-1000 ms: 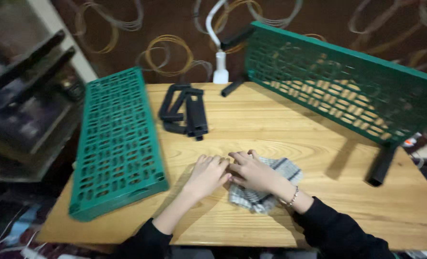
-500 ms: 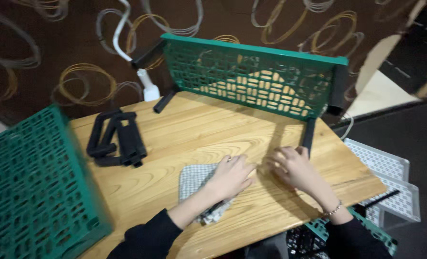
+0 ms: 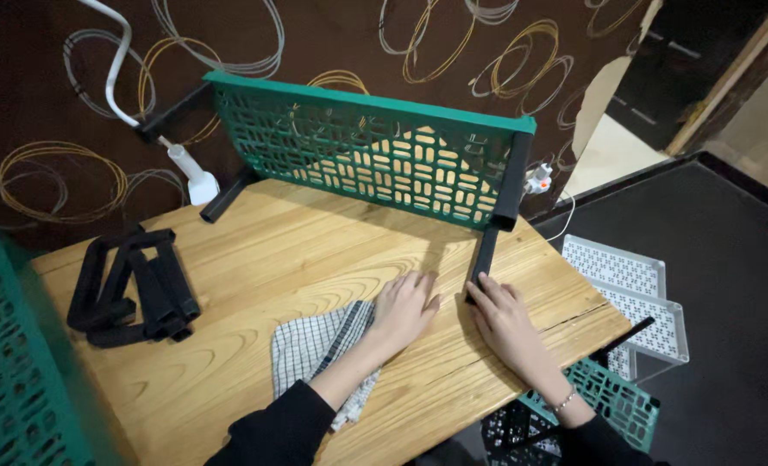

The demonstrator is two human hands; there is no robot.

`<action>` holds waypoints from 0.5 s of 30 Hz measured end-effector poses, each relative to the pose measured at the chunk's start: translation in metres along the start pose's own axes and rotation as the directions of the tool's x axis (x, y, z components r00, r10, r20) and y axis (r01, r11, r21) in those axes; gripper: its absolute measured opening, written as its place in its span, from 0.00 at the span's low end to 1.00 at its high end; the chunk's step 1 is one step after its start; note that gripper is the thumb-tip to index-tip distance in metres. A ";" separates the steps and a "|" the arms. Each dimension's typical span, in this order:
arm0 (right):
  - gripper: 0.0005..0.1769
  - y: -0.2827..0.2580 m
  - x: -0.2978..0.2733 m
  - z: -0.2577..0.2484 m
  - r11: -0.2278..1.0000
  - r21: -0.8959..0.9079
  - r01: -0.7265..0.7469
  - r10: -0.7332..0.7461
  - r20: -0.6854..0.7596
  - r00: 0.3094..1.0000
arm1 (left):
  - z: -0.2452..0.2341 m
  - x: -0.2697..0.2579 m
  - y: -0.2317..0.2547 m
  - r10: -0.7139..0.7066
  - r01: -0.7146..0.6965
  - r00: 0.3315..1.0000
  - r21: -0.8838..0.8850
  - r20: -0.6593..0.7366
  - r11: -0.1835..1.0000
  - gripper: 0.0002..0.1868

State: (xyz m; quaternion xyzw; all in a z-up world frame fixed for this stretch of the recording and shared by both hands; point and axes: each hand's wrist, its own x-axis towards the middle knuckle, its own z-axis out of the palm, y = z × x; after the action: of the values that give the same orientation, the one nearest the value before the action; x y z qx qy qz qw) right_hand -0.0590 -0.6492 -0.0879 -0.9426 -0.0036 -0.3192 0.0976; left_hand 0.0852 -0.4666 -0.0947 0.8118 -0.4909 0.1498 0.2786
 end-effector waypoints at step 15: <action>0.22 -0.015 0.063 -0.103 0.998 0.068 -0.005 0.033 -0.425 0.904 | -0.149 0.012 0.084 0.152 -0.201 0.939 -0.133 -0.309 0.971 0.32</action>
State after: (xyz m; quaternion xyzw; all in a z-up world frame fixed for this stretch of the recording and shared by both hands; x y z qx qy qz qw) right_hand -0.0719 -0.6574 0.0327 -0.8464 0.0165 -0.5162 0.1300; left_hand 0.0220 -0.4163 0.0567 0.7072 -0.5250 0.2537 0.3999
